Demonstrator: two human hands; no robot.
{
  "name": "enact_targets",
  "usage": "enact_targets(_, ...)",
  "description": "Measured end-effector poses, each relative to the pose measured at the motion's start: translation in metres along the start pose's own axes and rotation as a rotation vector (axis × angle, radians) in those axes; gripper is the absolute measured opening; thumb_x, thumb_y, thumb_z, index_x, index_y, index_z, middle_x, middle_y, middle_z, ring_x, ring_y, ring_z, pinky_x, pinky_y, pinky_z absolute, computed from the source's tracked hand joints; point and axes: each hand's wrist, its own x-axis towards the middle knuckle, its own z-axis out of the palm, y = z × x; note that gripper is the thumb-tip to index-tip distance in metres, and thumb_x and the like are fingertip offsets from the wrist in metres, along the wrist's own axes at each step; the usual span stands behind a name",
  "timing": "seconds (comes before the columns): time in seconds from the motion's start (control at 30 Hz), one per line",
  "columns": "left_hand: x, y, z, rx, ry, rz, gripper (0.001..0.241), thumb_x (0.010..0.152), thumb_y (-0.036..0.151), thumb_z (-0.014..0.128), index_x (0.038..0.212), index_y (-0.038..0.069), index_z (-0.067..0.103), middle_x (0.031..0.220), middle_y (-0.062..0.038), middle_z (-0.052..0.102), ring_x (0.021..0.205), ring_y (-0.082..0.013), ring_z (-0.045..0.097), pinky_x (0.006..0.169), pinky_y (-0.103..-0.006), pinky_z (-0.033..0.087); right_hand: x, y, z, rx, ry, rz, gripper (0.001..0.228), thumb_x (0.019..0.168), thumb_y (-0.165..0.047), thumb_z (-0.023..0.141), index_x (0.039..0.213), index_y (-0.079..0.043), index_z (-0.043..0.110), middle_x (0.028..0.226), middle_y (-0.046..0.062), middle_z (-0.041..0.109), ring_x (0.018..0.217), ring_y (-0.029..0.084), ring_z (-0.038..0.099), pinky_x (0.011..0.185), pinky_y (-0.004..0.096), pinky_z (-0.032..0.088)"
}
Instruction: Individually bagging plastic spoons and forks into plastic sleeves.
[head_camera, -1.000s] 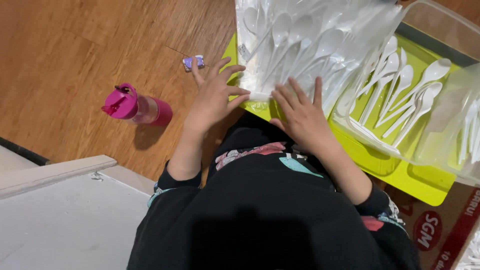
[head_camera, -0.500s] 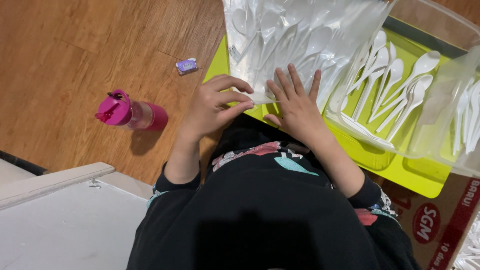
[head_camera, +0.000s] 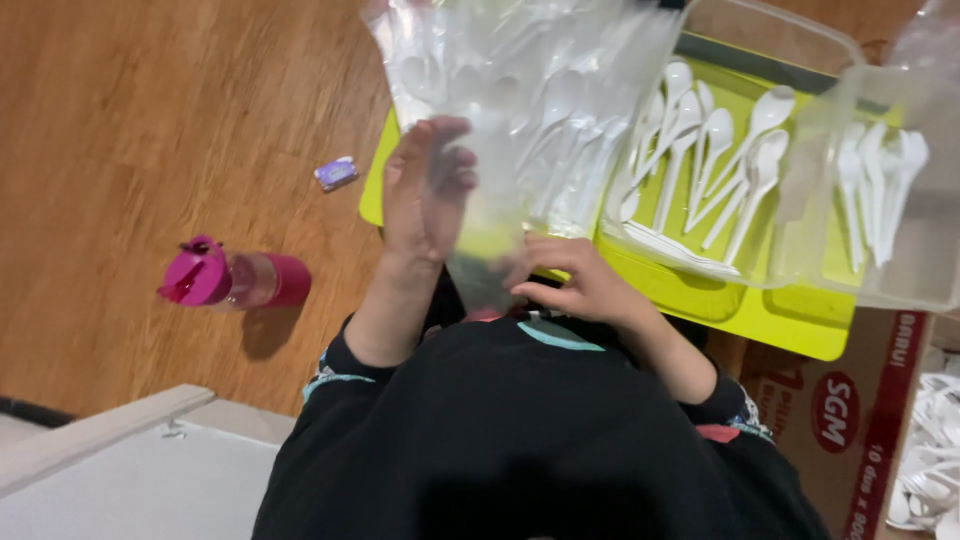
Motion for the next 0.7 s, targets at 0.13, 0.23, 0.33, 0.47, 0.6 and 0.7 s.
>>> enact_targets(0.13,0.009,-0.009,-0.011,0.024,0.051,0.079,0.021,0.102,0.031,0.065,0.099,0.012,0.073,0.106,-0.011,0.078,0.076,-0.0184,0.075,0.056,-0.0245,0.06,-0.048,-0.011,-0.028,0.186,0.254,0.151,0.012,0.086,-0.001,0.08,0.097,0.001,0.078,0.092,0.018,0.079,0.087,0.026,0.076,0.089,0.042,0.058)
enact_targets(0.23,0.008,-0.017,-0.014,0.024,-0.036,0.14,0.015,0.102,0.021,0.064,0.098,0.009,0.073,0.107,-0.015,0.077,0.077,-0.0231,0.077,0.058,-0.0304,0.064,-0.081,-0.015,-0.05,0.268,0.555,0.124,0.017,0.084,0.009,0.075,0.1,0.01,0.07,0.084,0.024,0.076,0.076,0.029,0.077,0.078,0.041,0.063)
enact_targets(0.33,0.005,-0.031,-0.01,0.088,-0.132,0.09,0.012,0.103,0.014,0.063,0.094,0.008,0.069,0.104,-0.019,0.076,0.078,-0.0287,0.077,0.062,-0.0384,0.066,-0.114,-0.013,-0.075,0.188,0.808,0.144,0.039,0.078,0.016,0.079,0.113,0.01,0.062,0.087,0.029,0.073,0.071,0.033,0.076,0.072,0.042,0.064)
enact_targets(0.47,-0.005,-0.032,0.002,0.428,-0.345,0.291,0.025,0.095,0.022,0.074,0.096,-0.003,0.071,0.101,-0.027,0.073,0.084,-0.0353,0.076,0.073,-0.0474,0.065,-0.133,-0.027,-0.099,-0.003,0.989,0.095,0.05,0.082,0.014,0.079,0.126,0.008,0.056,0.092,0.026,0.072,0.071,0.027,0.073,0.068,0.034,0.063)
enact_targets(0.6,-0.009,-0.025,0.026,0.703,-0.541,0.586,0.051,0.095,0.039,0.075,0.125,-0.002,0.069,0.126,-0.022,0.063,0.124,-0.0342,0.061,0.108,-0.0456,0.051,-0.133,-0.037,-0.108,-0.338,1.013,0.055,0.043,0.091,0.018,0.075,0.129,0.009,0.058,0.101,0.022,0.072,0.091,0.029,0.074,0.083,0.039,0.061)
enact_targets(0.7,-0.016,-0.027,0.06,0.905,-0.699,0.655,0.054,0.09,0.025,0.083,0.136,0.005,0.063,0.137,-0.02,0.059,0.132,-0.0404,0.056,0.115,-0.0528,0.041,-0.117,-0.05,-0.107,-0.563,0.88,0.073,0.039,0.089,0.017,0.078,0.125,0.005,0.068,0.095,0.015,0.076,0.083,0.027,0.074,0.08,0.035,0.059)
